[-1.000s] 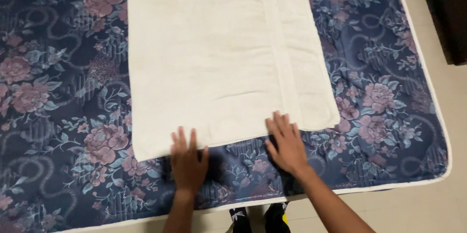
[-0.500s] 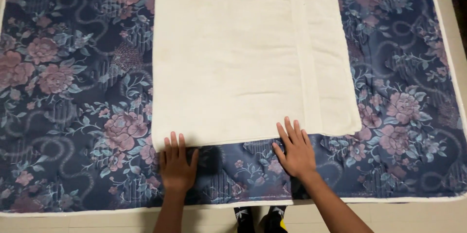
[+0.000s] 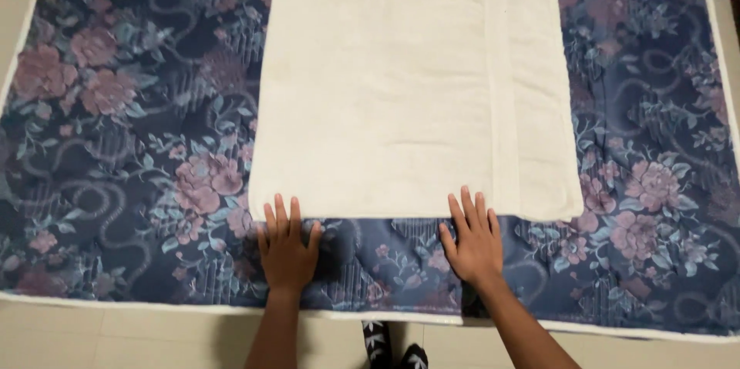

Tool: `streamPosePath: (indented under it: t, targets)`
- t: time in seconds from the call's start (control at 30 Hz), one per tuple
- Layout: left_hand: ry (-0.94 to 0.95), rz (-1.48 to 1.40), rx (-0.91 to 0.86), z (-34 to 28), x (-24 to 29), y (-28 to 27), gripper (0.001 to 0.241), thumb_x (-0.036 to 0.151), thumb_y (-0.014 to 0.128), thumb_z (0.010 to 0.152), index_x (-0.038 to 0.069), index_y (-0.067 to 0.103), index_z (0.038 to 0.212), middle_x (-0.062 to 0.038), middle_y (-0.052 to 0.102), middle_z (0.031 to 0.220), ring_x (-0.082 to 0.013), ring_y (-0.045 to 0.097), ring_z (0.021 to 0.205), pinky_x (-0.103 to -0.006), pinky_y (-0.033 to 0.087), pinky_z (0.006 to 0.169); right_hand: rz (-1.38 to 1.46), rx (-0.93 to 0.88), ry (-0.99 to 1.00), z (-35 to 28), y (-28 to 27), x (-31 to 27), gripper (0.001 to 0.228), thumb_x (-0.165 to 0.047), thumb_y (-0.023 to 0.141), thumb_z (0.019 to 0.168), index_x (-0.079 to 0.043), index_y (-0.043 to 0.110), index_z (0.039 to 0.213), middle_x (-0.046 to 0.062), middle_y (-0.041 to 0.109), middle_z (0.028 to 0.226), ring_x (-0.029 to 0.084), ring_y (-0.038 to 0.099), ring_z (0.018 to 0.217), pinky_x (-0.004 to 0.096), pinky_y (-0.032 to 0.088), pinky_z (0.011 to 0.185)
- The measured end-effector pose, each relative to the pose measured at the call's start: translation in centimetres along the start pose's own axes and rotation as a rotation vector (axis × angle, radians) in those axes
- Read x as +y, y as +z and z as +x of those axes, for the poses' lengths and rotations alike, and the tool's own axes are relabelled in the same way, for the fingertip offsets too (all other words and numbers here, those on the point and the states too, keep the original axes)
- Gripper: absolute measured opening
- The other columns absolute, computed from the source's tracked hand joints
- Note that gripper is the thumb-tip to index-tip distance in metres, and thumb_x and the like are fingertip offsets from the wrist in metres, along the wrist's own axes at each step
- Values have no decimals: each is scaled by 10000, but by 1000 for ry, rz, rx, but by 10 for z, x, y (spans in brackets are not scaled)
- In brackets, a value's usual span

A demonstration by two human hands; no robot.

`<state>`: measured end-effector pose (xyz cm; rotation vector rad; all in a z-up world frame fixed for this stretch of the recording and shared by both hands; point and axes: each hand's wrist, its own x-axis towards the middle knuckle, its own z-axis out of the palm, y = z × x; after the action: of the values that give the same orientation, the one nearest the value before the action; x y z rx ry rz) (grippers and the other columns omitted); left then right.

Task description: The person folds a white towel on a bed with a blue floral patterned sheet. They smooth the towel, fold it in half lengthwise, then fold it into thirds, and finally fold it in half again to create a compact rectangular bundle.

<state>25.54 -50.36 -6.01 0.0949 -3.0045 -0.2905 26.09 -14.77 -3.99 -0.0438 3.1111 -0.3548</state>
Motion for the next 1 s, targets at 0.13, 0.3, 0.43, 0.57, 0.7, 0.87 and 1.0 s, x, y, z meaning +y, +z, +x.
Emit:
streamPosePath:
  t: [0.13, 0.3, 0.43, 0.57, 0.7, 0.87, 1.0]
  targets:
    - [11, -50, 128, -4, 5, -3, 702, 546, 480, 998, 189, 377, 1593, -151, 278, 1690, -379, 252, 1554, -584, 267, 1204, 1, 3, 31, -3, -4, -5, 660, -474, 482, 983, -247, 357, 1590, 41, 208, 1711, 309, 178, 1569, 496, 160, 1234]
    - [-20, -42, 98, -3, 6, 0, 688, 535, 485, 1006, 202, 381, 1599, -139, 271, 1701, -376, 249, 1568, -579, 258, 1220, -5, 1, 48, -3, 0, -6, 653, -454, 474, 985, -256, 339, 1592, 30, 195, 1714, 292, 149, 1578, 496, 135, 1241]
    - [-25, -18, 68, 1, 2, 8, 701, 551, 453, 1008, 214, 337, 1611, -135, 228, 1711, -373, 206, 1575, -594, 224, 1220, -28, 3, 37, 0, 11, -3, 664, -445, 457, 987, -251, 314, 1605, 34, 169, 1715, 287, 124, 1575, 506, 112, 1239]
    - [-51, 0, -73, 2, -2, 15, 727, 565, 400, 1001, 224, 263, 1628, -144, 140, 1719, -376, 134, 1573, -599, 191, 1203, -69, -25, 36, 2, 19, 1, 679, -453, 428, 990, -225, 286, 1613, 48, 136, 1721, 294, 101, 1579, 513, 95, 1239]
    - [-40, 12, -96, 3, -4, 23, 736, 563, 387, 1020, 218, 229, 1651, -149, 93, 1732, -391, 104, 1587, -596, 181, 1222, -78, -6, 20, -1, 20, 0, 677, -459, 416, 996, -213, 285, 1613, 65, 135, 1722, 313, 100, 1581, 523, 90, 1238]
    - [-48, -34, -128, 2, -10, 27, 762, 580, 404, 997, 201, 235, 1636, -169, 88, 1716, -418, 93, 1565, -605, 135, 1211, -78, -27, 40, 0, 14, -4, 676, -461, 421, 994, -229, 285, 1614, 50, 143, 1722, 300, 106, 1581, 515, 88, 1242]
    - [-15, -62, -85, 5, -11, 28, 754, 574, 402, 1014, 177, 244, 1635, -184, 103, 1723, -433, 106, 1572, -612, 129, 1220, -23, -43, 76, 0, 4, -11, 692, -443, 458, 985, -229, 285, 1620, 46, 138, 1728, 314, 88, 1591, 525, 80, 1255]
